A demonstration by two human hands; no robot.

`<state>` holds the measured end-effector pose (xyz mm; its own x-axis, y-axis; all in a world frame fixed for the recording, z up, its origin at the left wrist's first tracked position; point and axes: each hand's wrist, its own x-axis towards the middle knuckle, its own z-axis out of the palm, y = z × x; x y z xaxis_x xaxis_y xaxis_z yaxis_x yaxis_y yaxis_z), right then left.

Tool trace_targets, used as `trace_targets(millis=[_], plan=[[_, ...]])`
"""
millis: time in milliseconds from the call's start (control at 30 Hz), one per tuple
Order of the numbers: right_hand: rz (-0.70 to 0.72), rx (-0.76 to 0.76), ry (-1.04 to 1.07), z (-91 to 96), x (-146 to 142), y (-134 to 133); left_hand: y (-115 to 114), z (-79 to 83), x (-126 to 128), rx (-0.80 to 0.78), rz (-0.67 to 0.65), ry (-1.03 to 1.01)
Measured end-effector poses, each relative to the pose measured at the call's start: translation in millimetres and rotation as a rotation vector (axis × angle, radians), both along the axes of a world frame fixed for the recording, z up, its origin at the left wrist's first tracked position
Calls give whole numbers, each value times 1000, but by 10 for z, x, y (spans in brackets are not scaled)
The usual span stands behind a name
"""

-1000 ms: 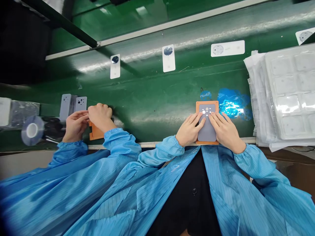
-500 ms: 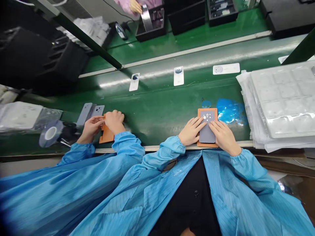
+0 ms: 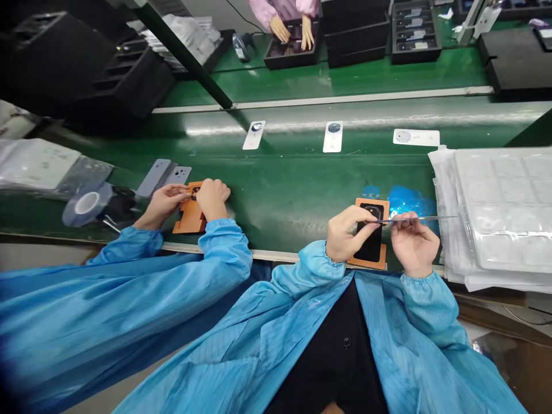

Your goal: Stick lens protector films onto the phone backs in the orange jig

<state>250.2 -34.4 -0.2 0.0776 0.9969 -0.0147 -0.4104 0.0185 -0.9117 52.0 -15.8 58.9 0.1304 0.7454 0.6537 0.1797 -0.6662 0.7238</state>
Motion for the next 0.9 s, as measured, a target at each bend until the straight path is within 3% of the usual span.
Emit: trace_targets(millis=[133, 367, 567, 667, 767, 900], plan=[[100, 65, -270, -86, 8, 25, 6, -12, 63, 132, 32, 148], [113, 51, -167, -90, -72, 57, 21, -88, 132, 145, 13, 235], [103, 77, -222, -35, -58, 87, 74, -67, 132, 164, 93, 81], [84, 115, -269, -11, -135, 87, 76, -64, 118, 14, 57, 20], [-32, 181, -317, 18, -318, 116, 94, -130, 88, -199, 23, -67], [-156, 121, -238, 188, -616, 480, 329, -257, -15, -499, 29, -257]])
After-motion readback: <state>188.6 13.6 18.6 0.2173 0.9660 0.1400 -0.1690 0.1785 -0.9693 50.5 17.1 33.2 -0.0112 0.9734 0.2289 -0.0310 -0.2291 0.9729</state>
